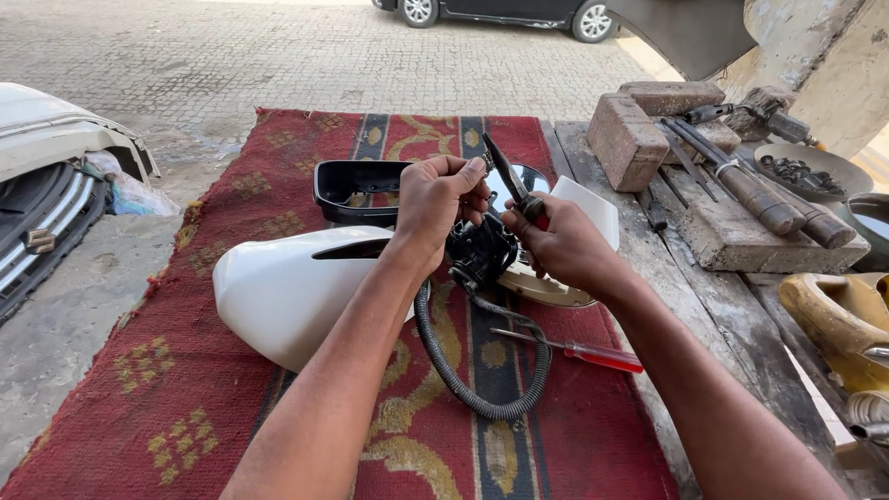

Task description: Disassembling a car side mirror by detaching internal components and cutting wires using pliers.

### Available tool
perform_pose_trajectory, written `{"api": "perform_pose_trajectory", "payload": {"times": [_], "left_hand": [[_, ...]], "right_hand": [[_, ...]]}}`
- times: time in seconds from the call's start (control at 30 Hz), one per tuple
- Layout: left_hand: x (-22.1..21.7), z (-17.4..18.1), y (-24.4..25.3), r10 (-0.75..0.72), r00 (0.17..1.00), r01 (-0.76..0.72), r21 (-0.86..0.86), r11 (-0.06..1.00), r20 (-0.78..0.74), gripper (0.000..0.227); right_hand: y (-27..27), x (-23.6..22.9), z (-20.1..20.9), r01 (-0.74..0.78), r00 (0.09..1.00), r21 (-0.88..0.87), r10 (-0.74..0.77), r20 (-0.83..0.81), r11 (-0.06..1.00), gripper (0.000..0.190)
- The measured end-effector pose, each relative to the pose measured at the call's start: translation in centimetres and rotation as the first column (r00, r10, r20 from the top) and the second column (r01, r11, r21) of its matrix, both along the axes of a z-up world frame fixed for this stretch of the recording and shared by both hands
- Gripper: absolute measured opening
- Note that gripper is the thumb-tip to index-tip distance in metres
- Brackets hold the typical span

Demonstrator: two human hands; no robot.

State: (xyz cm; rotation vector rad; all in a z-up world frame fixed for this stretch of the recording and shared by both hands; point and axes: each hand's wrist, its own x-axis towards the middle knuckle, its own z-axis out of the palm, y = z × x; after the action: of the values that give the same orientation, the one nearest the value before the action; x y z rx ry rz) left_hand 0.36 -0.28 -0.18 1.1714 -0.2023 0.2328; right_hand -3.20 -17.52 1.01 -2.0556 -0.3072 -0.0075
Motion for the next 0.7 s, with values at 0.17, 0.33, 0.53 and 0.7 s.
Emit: {"api": "perform_pose_trajectory", "payload": {"times": [0.17, 0.33, 0.53, 0.7], "left_hand": [[-0.4, -0.3, -0.7, 0.013, 1.000, -0.013, 0.054, 0.998, 0.006, 0.023], [0.0, -0.8, -0.7, 0.047, 0.998, -0.049, 0.076, 0.996, 0.040, 0.021], [0.4, -1.1, -0.6, 0.040, 0.999, -0.043, 0.126, 0.991, 0.025, 0.023], [-0.1, -0.4, -0.7, 0.024, 0.999, -0.026, 0.074, 0.997, 0.027, 0.021]], "right_hand": [[-0.6, 1.9, -2.0, 0.067, 0.990, -0.089, -0.055, 0.131, 0.994, 0.020], [-0.1, 1.0, -1.6, 0.121, 0.984, -0.152, -0.098, 0.151, 0.981, 0.019], [-1.2, 2.3, -2.4, -0.003, 0.995, 0.053, 0.008, -0.100, 0.999, 0.037], [-0.9, 1.9, -2.2, -0.038, 0.997, 0.050, 0.041, -0.064, 0.998, 0.032]]}}
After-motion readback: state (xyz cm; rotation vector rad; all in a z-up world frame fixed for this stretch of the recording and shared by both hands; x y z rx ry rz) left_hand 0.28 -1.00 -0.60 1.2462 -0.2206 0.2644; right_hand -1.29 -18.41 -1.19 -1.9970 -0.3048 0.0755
